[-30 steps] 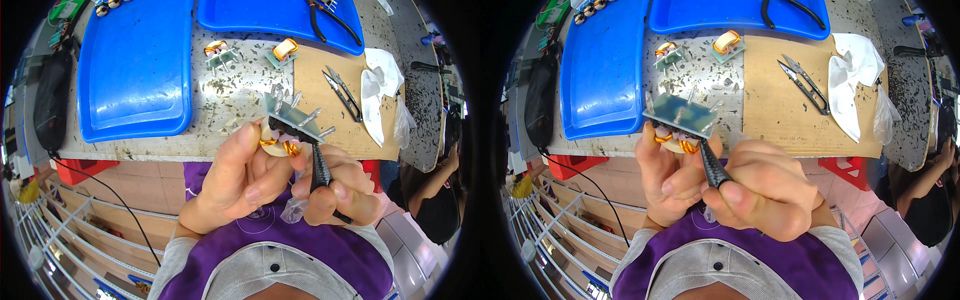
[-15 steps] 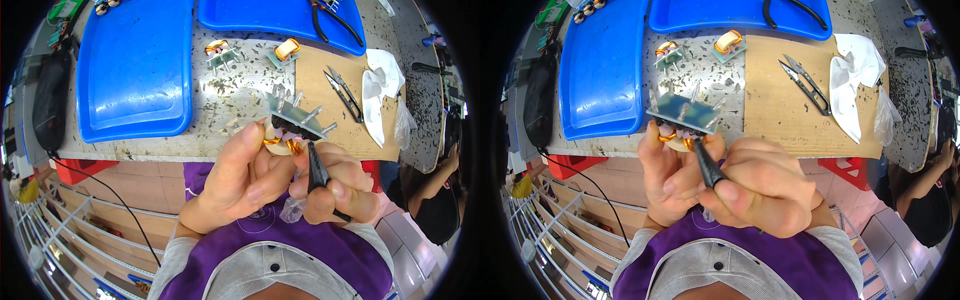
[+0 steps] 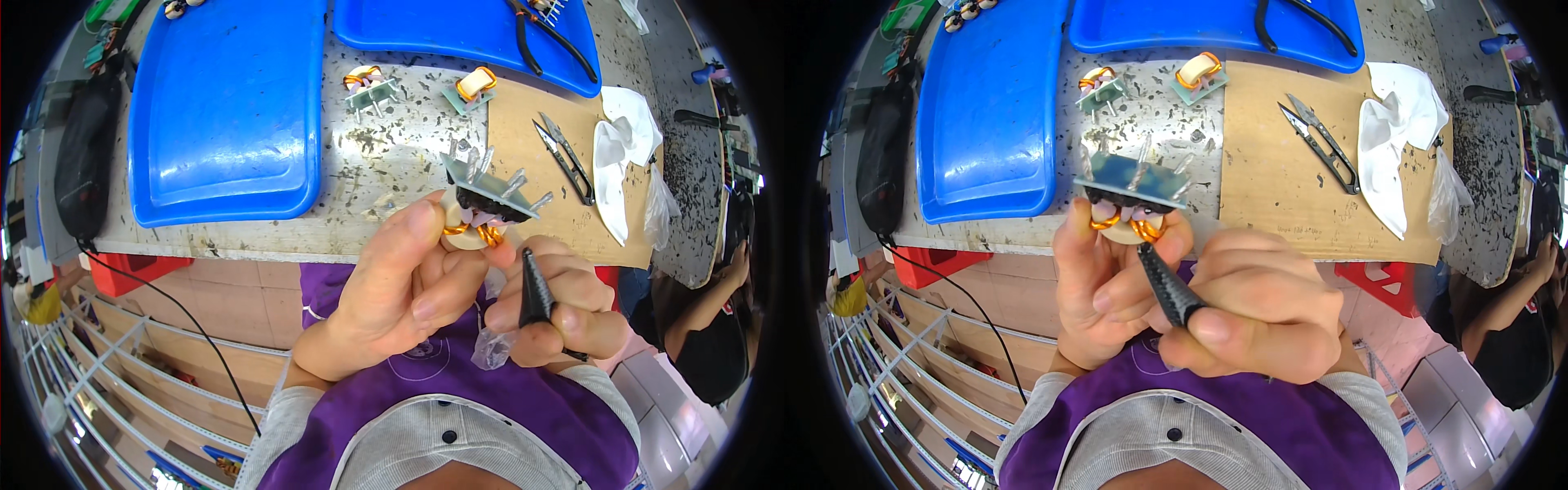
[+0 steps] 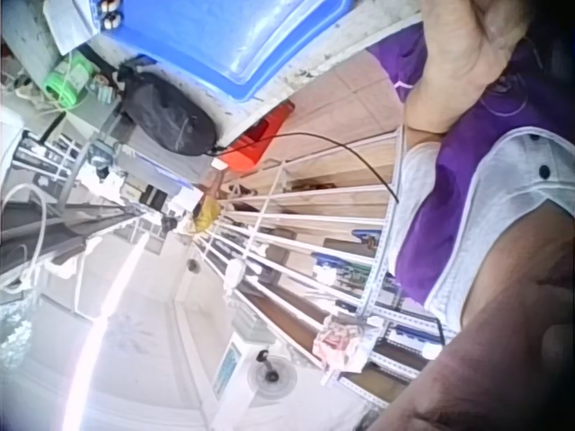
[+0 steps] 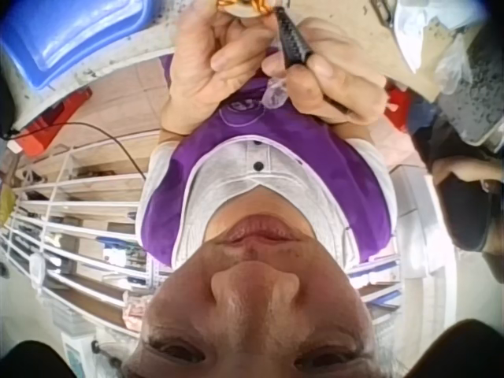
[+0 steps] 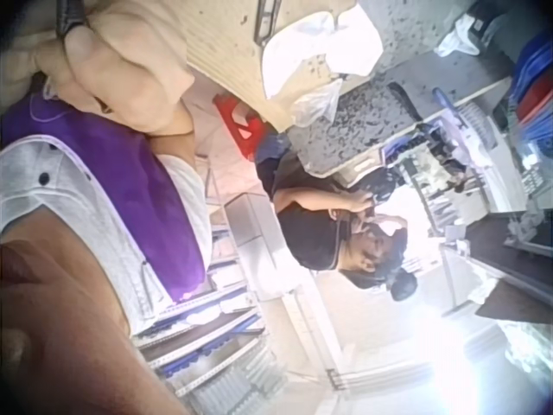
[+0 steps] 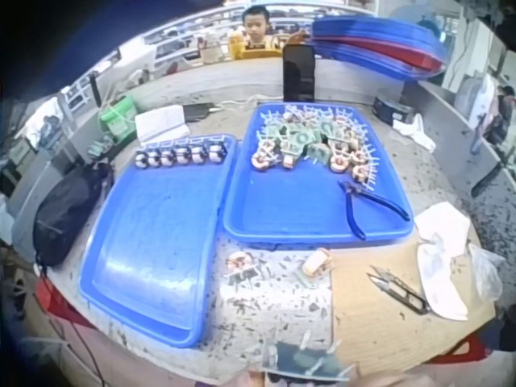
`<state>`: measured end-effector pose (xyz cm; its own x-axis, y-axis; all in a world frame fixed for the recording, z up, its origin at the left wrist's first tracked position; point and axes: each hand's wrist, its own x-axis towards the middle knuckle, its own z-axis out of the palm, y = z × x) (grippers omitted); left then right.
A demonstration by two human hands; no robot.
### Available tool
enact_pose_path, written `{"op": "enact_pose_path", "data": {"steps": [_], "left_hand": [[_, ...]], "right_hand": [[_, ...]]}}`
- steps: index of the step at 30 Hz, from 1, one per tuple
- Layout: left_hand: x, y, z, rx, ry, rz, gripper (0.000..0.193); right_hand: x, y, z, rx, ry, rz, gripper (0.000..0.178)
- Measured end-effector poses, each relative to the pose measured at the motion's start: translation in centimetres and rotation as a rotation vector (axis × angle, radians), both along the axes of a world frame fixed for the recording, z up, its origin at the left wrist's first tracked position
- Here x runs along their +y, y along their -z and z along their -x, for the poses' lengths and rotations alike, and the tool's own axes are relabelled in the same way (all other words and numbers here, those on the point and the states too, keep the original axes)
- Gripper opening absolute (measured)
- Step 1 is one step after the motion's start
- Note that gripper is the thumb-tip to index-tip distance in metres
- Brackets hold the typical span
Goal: Assembling and inspecting small copper coils and electronic components at a factory workbench.
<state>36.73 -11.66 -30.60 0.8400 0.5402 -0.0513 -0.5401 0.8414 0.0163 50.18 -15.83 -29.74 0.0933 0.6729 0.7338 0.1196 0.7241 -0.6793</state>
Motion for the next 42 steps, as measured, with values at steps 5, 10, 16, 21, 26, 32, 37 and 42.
{"op": "enact_pose_path", "data": {"steps": [5, 10, 16, 21, 26, 32, 37, 42], "left_hand": [[-0.1, -1.3, 0.5, 0.186, 0.009, 0.077, 0.046], [0.1, -1.3, 0.6, 0.214, -0.004, 0.022, 0.048], [0.1, -1.3, 0.7, 0.249, 0.005, -0.046, 0.045], [-0.2, -1.4, 0.3, 0.289, -0.076, -0.093, 0.039], [0.0, -1.3, 0.4, 0.289, -0.072, -0.068, 0.035], [0.0, -0.7, 0.6, 0.276, -0.074, -0.029, 0.034], [0.1, -0.5, 0.6, 0.251, -0.054, -0.066, 0.033], [0.0, -0.1, 0.6, 0.236, -0.044, -0.083, 0.031]], "right_hand": [[-0.2, -0.5, -0.1, 0.026, -0.082, 0.02, 0.054], [-0.2, -1.1, 0.4, -0.008, -0.07, 0.055, 0.054], [0.0, -1.1, 0.9, -0.045, -0.016, 0.044, 0.041], [0.2, -1.6, 1.0, -0.01, -0.073, 0.084, 0.041], [-0.2, -1.7, 1.0, -0.033, -0.063, 0.151, 0.043], [-0.3, -1.8, 1.0, -0.017, -0.079, 0.197, 0.044], [-0.2, -1.8, 0.9, -0.024, -0.076, 0.21, 0.043], [-0.3, -1.8, 0.9, -0.071, -0.043, 0.231, 0.04]]}}
